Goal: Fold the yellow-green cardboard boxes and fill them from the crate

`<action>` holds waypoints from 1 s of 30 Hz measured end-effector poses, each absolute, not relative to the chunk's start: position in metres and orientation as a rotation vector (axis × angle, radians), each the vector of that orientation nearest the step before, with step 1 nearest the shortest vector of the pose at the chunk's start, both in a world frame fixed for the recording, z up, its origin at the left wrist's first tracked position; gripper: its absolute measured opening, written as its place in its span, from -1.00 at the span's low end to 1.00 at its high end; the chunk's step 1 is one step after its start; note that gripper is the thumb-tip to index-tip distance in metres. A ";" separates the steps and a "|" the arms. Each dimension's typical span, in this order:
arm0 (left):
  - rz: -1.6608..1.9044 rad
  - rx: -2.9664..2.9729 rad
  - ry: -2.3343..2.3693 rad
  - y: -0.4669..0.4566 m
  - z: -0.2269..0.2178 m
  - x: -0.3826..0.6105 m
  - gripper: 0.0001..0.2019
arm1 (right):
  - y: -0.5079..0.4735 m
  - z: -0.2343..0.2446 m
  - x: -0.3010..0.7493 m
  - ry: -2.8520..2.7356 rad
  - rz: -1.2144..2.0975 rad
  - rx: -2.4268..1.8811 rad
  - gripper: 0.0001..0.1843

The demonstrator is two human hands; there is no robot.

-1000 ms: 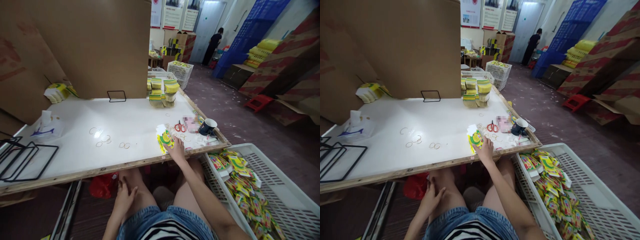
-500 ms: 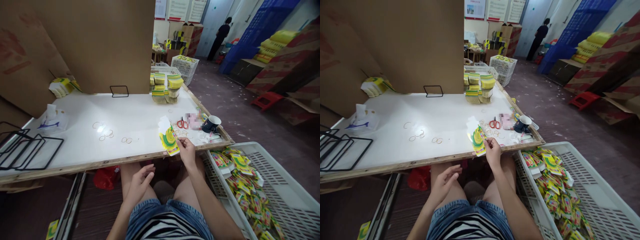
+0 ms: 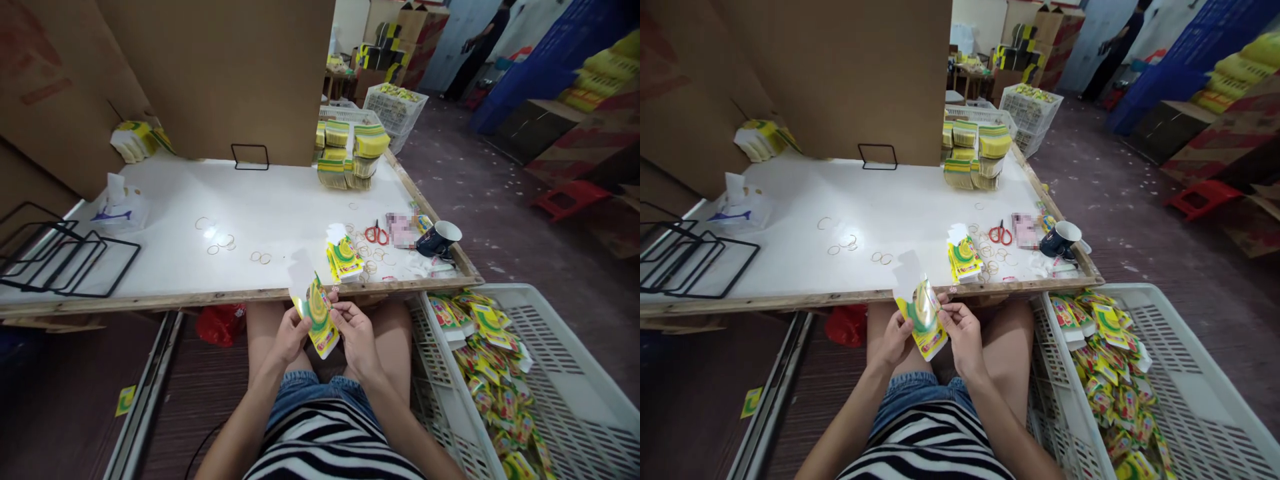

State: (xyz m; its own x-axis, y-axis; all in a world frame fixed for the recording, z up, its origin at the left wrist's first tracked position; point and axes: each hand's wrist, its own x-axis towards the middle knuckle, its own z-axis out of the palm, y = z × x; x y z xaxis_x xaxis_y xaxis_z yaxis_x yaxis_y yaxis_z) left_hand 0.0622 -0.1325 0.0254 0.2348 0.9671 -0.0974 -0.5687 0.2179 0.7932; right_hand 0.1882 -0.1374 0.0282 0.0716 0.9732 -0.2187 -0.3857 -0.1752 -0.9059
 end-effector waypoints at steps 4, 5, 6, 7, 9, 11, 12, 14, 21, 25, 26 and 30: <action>1.202 0.687 0.684 -0.136 0.030 0.060 -0.28 | -0.141 0.029 0.186 -0.761 1.444 -1.101 -0.66; 1.187 0.696 0.650 -0.136 0.032 0.059 -0.23 | -0.141 0.029 0.186 -0.769 1.431 -1.105 -0.66; 1.168 0.709 0.619 -0.137 0.033 0.059 -0.21 | -0.141 0.029 0.185 -0.769 1.417 -1.108 -0.65; 1.155 0.720 0.602 -0.138 0.035 0.058 -0.21 | -0.142 0.029 0.185 -0.763 1.408 -1.109 -0.64; 1.149 0.732 0.604 -0.139 0.036 0.056 -0.28 | -0.141 0.028 0.184 -0.752 1.409 -1.105 -0.63; 1.158 0.725 0.625 -0.138 0.035 0.055 -0.34 | -0.142 0.028 0.185 -0.754 1.417 -1.105 -0.64; 1.164 0.719 0.632 -0.138 0.034 0.055 -0.36 | -0.142 0.029 0.185 -0.761 1.413 -1.110 -0.65; 1.178 0.714 0.644 -0.136 0.032 0.055 -0.39 | -0.143 0.029 0.187 -0.800 1.399 -1.131 -0.68; 1.265 0.706 0.885 -0.130 0.019 0.060 -0.54 | -0.151 0.024 0.189 -0.955 1.353 -1.215 -0.70; 1.319 0.814 1.035 -0.134 0.023 0.065 -0.54 | -0.153 0.017 0.188 -0.984 1.216 -1.304 -0.70; 1.347 0.859 1.068 -0.137 0.026 0.065 -0.52 | -0.152 0.017 0.189 -1.007 1.171 -1.319 -0.71; 1.318 1.072 1.136 -0.146 0.037 0.061 -0.39 | -0.152 0.020 0.197 -1.141 1.050 -1.312 -0.76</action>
